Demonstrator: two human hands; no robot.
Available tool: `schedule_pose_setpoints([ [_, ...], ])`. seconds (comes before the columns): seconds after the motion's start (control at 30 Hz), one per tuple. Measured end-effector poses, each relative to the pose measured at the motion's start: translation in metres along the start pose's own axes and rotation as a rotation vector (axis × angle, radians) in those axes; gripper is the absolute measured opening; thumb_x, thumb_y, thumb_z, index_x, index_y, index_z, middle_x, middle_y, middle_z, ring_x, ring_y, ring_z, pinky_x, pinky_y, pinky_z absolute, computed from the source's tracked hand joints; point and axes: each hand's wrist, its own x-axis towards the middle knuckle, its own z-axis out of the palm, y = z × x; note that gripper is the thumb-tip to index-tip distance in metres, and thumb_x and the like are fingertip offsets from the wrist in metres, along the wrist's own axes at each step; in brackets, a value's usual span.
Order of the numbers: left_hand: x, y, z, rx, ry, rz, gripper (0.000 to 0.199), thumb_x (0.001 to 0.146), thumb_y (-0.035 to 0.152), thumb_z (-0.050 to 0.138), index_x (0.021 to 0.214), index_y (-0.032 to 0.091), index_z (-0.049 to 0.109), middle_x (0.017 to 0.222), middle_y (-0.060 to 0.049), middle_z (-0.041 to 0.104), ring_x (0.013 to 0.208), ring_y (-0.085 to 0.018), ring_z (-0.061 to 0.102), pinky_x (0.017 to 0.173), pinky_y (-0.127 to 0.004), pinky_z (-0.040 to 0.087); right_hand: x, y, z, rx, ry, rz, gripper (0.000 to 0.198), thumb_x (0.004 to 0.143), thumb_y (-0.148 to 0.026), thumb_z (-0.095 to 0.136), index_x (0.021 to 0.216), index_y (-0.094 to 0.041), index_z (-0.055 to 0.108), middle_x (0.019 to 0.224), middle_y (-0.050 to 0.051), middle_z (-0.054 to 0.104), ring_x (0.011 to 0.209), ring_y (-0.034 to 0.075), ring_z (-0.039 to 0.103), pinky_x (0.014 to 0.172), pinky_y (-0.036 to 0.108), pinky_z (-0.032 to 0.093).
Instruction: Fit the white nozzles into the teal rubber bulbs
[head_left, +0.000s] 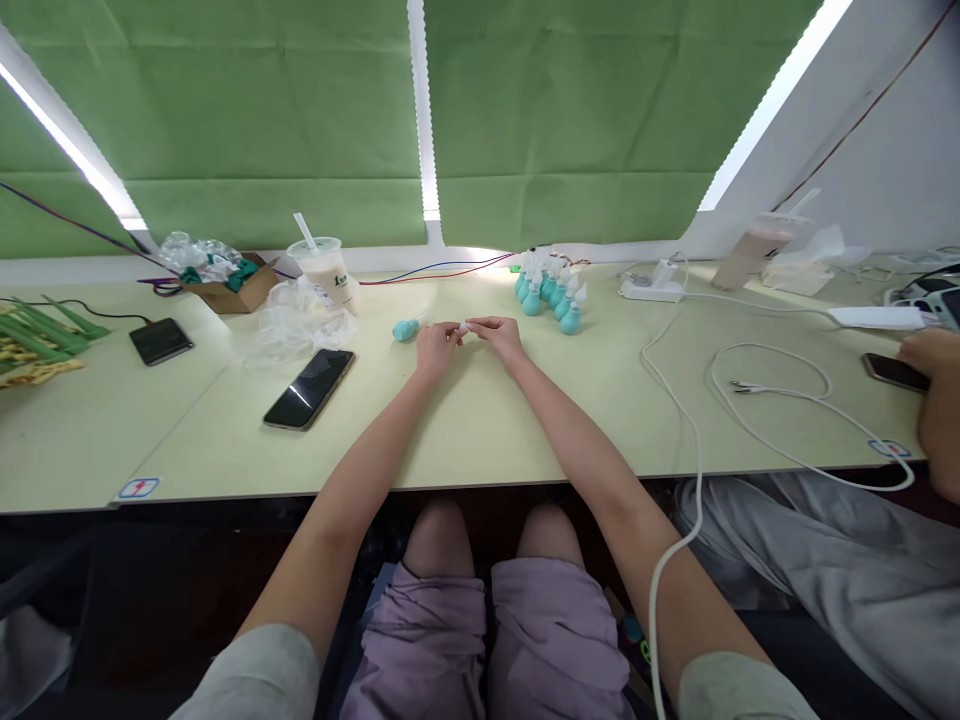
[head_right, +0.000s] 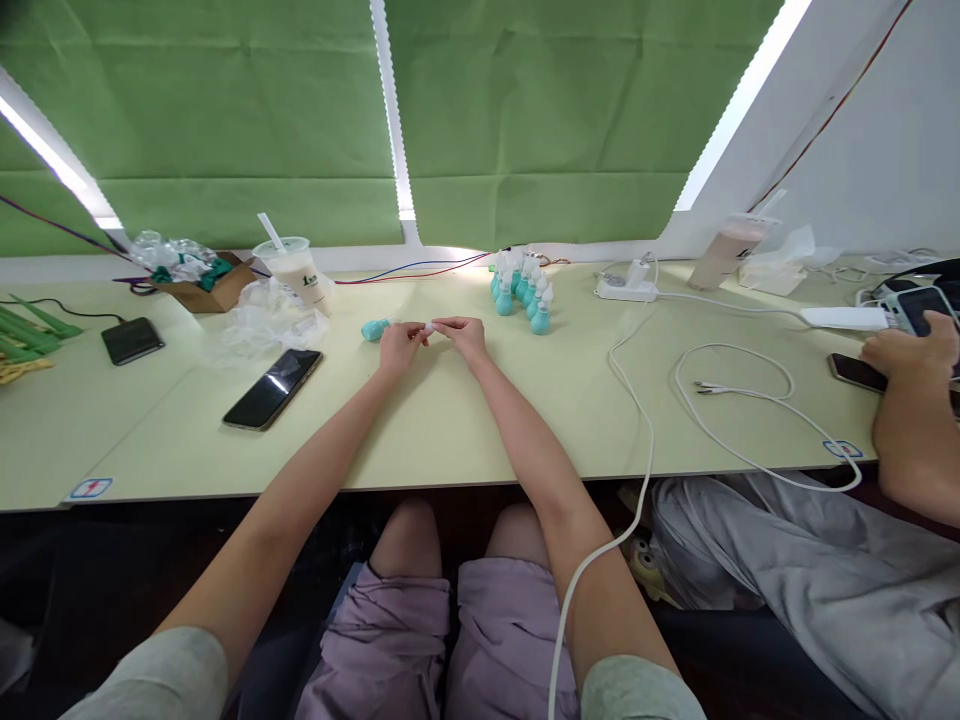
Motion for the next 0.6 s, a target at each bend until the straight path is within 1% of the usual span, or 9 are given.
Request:
schedule_pose_setpoints([
  [0.13,-0.0005,-0.0001,-0.0004,-0.022,-0.003,-0.03,0.028,0.085,0.039,0.054,0.08,0.019,0.073,0.066,-0.001,0.068,0.054,-0.012,0.05,0.058,-0.027,0.034,0.0001,-0.001,0.0008,0.013,0.009,-0.023,0.024,0.057,-0.035,0.079,0.075,-0.019,0.075,0.085,0.004,0.075,0.089,0.02,0.068,0.087,0.032,0.05],
  [0.3,-0.0005,0.0012,-0.0007,-0.054,-0.004,-0.035,0.026,0.085,0.037,0.055,0.082,0.019,0.073,0.067,-0.001,0.069,0.054,-0.012,0.05,0.058,-0.026,0.035,0.0014,-0.0011,0.0013,0.034,0.005,-0.032,0.022,0.058,-0.033,0.078,0.074,-0.019,0.073,0.083,0.003,0.074,0.083,0.017,0.066,0.082,0.031,0.05],
  [0.4,-0.0008,0.0022,-0.0013,-0.069,0.0,-0.011,0.025,0.084,0.037,0.057,0.085,0.018,0.073,0.067,-0.001,0.069,0.055,-0.012,0.051,0.06,-0.026,0.036,0.002,-0.0001,-0.0017,0.069,0.004,0.013,0.023,0.058,-0.032,0.078,0.076,-0.019,0.071,0.088,0.003,0.073,0.079,0.014,0.063,0.076,0.028,0.05],
  [0.5,-0.0006,0.003,-0.0019,-0.079,-0.009,0.005,0.024,0.085,0.036,0.058,0.09,0.018,0.073,0.069,-0.001,0.069,0.057,-0.012,0.053,0.063,-0.026,0.038,0.0028,0.0019,-0.0051,0.117,-0.006,0.077,0.024,0.058,-0.031,0.078,0.077,-0.019,0.069,0.087,0.002,0.071,0.078,0.012,0.062,0.074,0.026,0.051],
  [0.6,0.0002,0.0037,-0.0013,-0.051,-0.026,0.059,0.025,0.087,0.034,0.055,0.094,0.018,0.073,0.072,-0.002,0.069,0.066,-0.015,0.056,0.067,-0.027,0.039,0.0051,0.0051,-0.0065,0.14,-0.012,0.095,0.027,0.06,-0.032,0.077,0.083,-0.019,0.07,0.084,0.001,0.07,0.074,0.01,0.061,0.074,0.026,0.052],
])
